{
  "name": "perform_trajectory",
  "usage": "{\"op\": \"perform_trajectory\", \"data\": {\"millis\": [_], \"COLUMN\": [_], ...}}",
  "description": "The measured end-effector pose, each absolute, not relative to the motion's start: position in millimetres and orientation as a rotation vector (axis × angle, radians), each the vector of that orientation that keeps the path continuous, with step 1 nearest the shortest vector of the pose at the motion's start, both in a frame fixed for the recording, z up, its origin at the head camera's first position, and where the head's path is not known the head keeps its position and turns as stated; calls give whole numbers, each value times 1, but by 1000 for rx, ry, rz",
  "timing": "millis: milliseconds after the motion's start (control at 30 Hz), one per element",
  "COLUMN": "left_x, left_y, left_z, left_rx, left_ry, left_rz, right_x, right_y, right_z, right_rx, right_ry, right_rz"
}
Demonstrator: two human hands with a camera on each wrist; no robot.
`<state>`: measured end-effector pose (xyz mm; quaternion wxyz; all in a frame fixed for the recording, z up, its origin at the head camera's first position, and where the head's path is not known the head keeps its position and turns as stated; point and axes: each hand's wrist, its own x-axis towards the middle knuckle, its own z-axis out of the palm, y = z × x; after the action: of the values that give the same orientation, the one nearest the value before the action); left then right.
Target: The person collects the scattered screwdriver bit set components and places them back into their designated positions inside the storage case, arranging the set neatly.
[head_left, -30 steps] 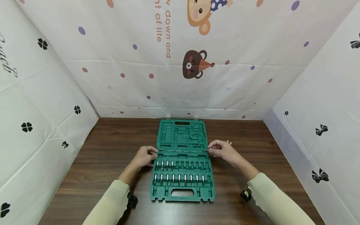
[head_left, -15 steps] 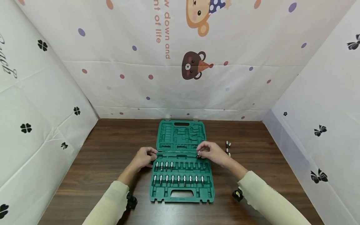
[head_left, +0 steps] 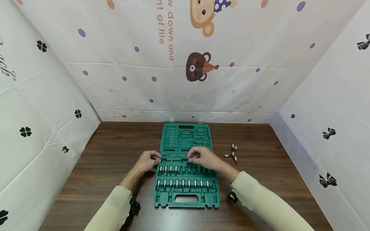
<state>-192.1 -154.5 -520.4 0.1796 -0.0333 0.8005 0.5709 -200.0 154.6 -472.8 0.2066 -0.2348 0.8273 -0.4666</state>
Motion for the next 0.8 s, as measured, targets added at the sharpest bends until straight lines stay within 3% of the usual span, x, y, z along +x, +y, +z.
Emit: {"op": "perform_trajectory", "data": {"millis": [800], "left_x": [-193], "left_y": [-155], "left_z": [-520], "left_rx": [-81], "left_ry": [2258], "left_rz": [1615], "right_x": [-196], "right_y": [123], "right_z": [-481], "right_rx": [-896], "right_ry": [2461], "right_rz": [-863]}}
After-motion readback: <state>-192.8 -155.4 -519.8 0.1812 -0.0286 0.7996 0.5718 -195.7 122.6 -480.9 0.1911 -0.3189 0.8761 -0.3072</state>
